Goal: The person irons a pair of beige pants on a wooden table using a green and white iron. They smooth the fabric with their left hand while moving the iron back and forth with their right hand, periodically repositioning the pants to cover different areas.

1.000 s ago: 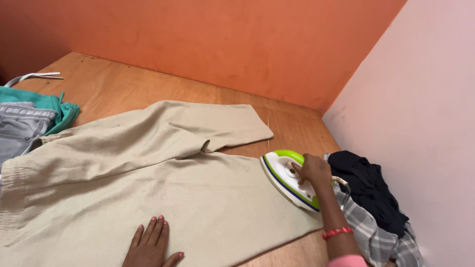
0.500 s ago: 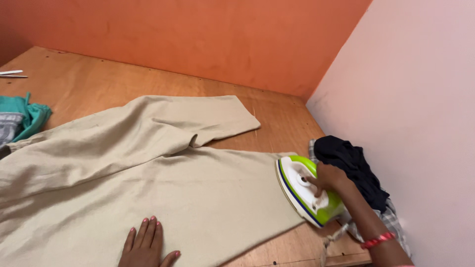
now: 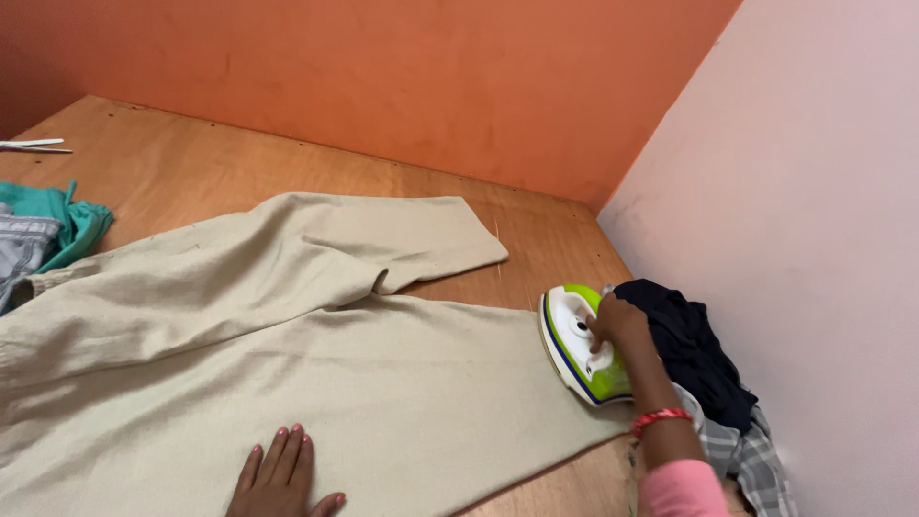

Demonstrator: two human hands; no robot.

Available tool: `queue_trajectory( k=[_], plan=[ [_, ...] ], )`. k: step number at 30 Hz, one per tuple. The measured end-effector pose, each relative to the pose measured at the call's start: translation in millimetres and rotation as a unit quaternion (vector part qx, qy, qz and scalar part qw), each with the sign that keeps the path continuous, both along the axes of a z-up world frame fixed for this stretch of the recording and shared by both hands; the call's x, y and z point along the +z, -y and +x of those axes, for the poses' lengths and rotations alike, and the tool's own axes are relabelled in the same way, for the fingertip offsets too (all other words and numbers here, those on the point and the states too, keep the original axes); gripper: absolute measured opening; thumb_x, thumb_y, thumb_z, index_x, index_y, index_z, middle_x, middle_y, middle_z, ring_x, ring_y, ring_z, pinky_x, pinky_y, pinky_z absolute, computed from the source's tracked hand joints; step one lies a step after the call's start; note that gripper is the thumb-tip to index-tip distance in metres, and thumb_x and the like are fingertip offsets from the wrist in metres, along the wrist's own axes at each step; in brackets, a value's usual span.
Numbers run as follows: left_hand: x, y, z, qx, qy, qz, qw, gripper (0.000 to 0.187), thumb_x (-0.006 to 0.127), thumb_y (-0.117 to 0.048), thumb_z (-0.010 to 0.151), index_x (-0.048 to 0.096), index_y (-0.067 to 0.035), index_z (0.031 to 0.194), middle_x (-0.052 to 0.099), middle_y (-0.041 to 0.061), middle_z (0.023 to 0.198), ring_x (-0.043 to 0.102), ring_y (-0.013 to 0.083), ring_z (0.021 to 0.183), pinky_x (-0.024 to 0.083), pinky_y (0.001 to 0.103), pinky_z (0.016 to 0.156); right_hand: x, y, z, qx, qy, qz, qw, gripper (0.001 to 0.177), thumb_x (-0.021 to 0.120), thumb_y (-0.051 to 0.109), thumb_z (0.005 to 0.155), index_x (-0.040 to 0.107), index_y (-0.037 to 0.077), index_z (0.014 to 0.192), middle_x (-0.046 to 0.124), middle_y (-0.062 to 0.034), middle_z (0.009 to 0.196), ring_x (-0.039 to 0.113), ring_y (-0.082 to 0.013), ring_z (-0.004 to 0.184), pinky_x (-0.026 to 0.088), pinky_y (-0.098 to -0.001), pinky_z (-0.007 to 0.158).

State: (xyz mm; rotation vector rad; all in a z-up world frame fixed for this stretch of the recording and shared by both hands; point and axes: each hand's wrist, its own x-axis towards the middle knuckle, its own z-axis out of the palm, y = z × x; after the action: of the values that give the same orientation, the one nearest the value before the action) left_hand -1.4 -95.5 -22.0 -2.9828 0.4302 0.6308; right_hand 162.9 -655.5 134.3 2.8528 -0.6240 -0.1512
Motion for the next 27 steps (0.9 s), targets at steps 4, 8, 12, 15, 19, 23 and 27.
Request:
queue_trajectory(
  k=[4, 8, 12, 15, 19, 23, 27],
  plan=[
    [4, -1, -9, -0.006, 0.032, -0.022, 0.999, 0.100, 0.030, -0.078, 0.098, 0.011, -0.002, 0.160, 0.006, 0.017, 0.170, 0.000, 0.0282, 0.158, 0.004, 0.053, 0.126, -3, -14, -10, 0.022, 0.076, 0.025, 0.997, 0.070, 0.080, 0.042, 0.082, 0.054, 0.000, 0.131, 0.076, -0.0235, 0.103, 0.075, -0.0392, 0.102, 0.059, -0.0455, 0.088],
    [5, -2, -8, -0.008, 0.047, -0.027, 0.999, 0.097, 0.030, -0.076, 0.099, 0.012, -0.001, 0.159, 0.007, 0.018, 0.169, 0.002, 0.0291, 0.158, 0.005, 0.053, 0.126, 17, -26, -51, 0.123, 0.030, 0.084, 0.988, 0.065, 0.075, 0.043, 0.083, 0.053, 0.009, 0.134, 0.077, -0.0222, 0.096, 0.076, -0.0376, 0.096, 0.059, -0.0467, 0.084],
    [-1, -1, -12, -0.002, 0.065, -0.055, 0.996, 0.097, 0.034, -0.074, 0.098, 0.013, -0.001, 0.157, 0.008, 0.018, 0.167, 0.003, 0.0290, 0.157, 0.005, 0.052, 0.125, 31, -56, -97, 0.266, -0.011, 0.097, 0.959, 0.064, 0.073, 0.047, 0.084, 0.052, 0.013, 0.134, 0.074, -0.0182, 0.097, 0.073, -0.0371, 0.090, 0.057, -0.0470, 0.078],
    [-2, -3, -11, -0.009, 0.055, -0.044, 0.997, 0.095, 0.033, -0.073, 0.100, 0.013, 0.000, 0.158, 0.009, 0.019, 0.168, 0.004, 0.0310, 0.158, 0.005, 0.053, 0.125, 33, -88, -123, 0.340, -0.035, 0.103, 0.934, 0.052, 0.071, 0.049, 0.084, 0.062, 0.016, 0.122, 0.077, -0.0125, 0.094, 0.075, -0.0327, 0.087, 0.057, -0.0442, 0.078],
    [1, -1, -12, -0.003, 0.057, -0.057, 0.997, 0.095, 0.033, -0.072, 0.100, 0.013, 0.001, 0.158, 0.009, 0.019, 0.168, 0.004, 0.0303, 0.158, 0.004, 0.052, 0.126, 31, -137, -110, 0.404, 0.018, 0.097, 0.909, 0.044, 0.073, 0.048, 0.083, 0.067, 0.015, 0.111, 0.077, -0.0118, 0.090, 0.074, -0.0327, 0.084, 0.057, -0.0442, 0.075],
    [12, 0, -16, 0.008, 0.038, -0.080, 0.996, 0.095, 0.035, -0.070, 0.101, 0.011, 0.001, 0.159, 0.007, 0.018, 0.169, 0.001, 0.0296, 0.158, 0.003, 0.050, 0.127, 34, -175, -68, 0.335, 0.016, 0.108, 0.936, 0.045, 0.071, 0.049, 0.085, 0.066, 0.015, 0.115, 0.077, -0.0074, 0.086, 0.077, -0.0287, 0.078, 0.058, -0.0407, 0.079],
    [27, 0, -25, 0.019, 0.040, -0.092, 0.995, 0.091, 0.035, -0.065, 0.103, 0.010, 0.002, 0.160, 0.008, 0.017, 0.170, 0.001, 0.0272, 0.158, 0.003, 0.047, 0.128, 37, -203, -29, 0.298, 0.054, 0.086, 0.949, 0.048, 0.067, 0.054, 0.087, 0.066, 0.016, 0.117, 0.080, -0.0071, 0.081, 0.077, -0.0249, 0.081, 0.057, -0.0412, 0.078]
  ],
)
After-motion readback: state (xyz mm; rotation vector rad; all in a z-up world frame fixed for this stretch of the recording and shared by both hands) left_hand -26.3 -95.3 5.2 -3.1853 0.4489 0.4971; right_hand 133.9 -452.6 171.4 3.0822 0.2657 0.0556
